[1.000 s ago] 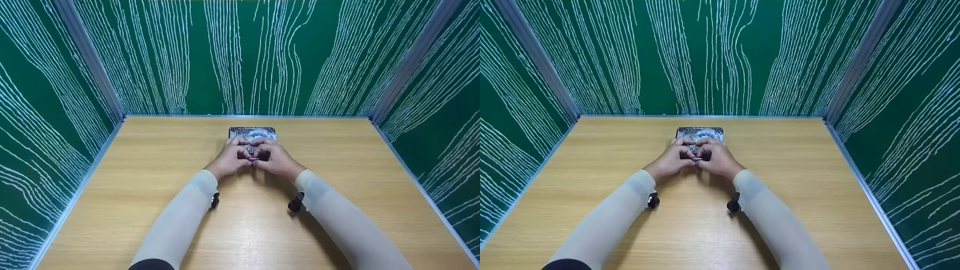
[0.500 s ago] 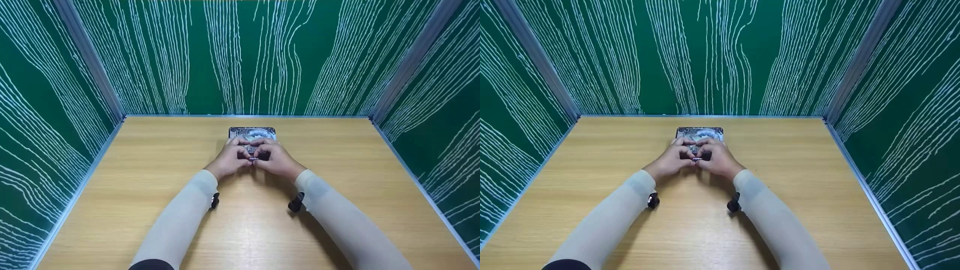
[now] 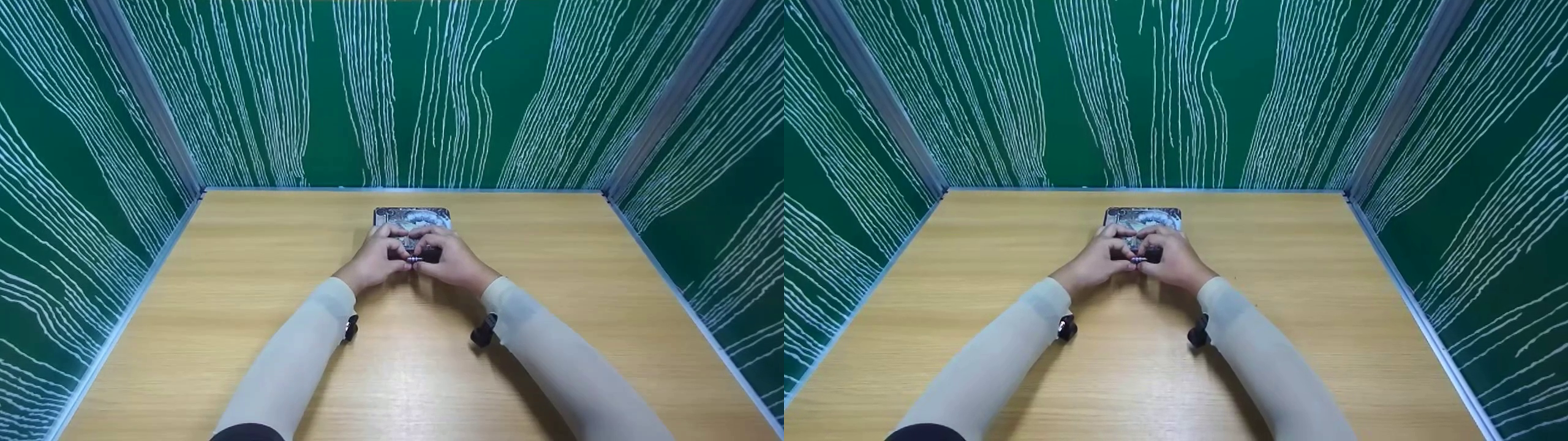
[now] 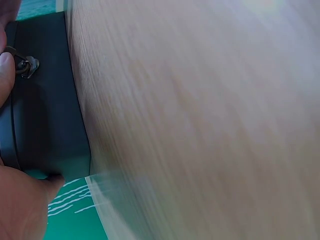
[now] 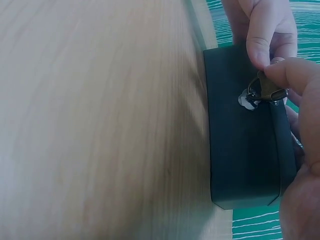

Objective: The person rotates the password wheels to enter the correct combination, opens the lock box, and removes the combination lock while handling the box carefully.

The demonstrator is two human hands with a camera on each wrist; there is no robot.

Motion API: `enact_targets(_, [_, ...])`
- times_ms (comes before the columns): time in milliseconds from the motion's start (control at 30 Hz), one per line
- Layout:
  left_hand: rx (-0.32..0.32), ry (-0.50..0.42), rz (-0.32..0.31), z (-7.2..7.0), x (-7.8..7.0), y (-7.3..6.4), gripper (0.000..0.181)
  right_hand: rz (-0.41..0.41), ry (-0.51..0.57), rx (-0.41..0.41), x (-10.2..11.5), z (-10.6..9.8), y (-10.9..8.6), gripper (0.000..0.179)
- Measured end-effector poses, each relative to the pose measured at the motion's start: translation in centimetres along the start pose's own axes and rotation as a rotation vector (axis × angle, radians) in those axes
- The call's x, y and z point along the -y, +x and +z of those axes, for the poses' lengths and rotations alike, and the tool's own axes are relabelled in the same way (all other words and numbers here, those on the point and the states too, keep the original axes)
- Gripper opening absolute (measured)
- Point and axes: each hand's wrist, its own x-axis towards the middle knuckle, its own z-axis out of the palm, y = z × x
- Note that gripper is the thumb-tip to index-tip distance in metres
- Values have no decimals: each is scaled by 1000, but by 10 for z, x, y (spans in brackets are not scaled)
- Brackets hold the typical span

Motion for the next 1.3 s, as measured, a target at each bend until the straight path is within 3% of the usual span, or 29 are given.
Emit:
enact_targets(533, [1, 17, 15, -1, -2, -1, 10, -5, -9, -1, 0, -1, 0, 11])
enact_targets(1300, [0, 6, -13, -1, -3, -1, 9, 13, 10, 3, -1, 0, 0, 10])
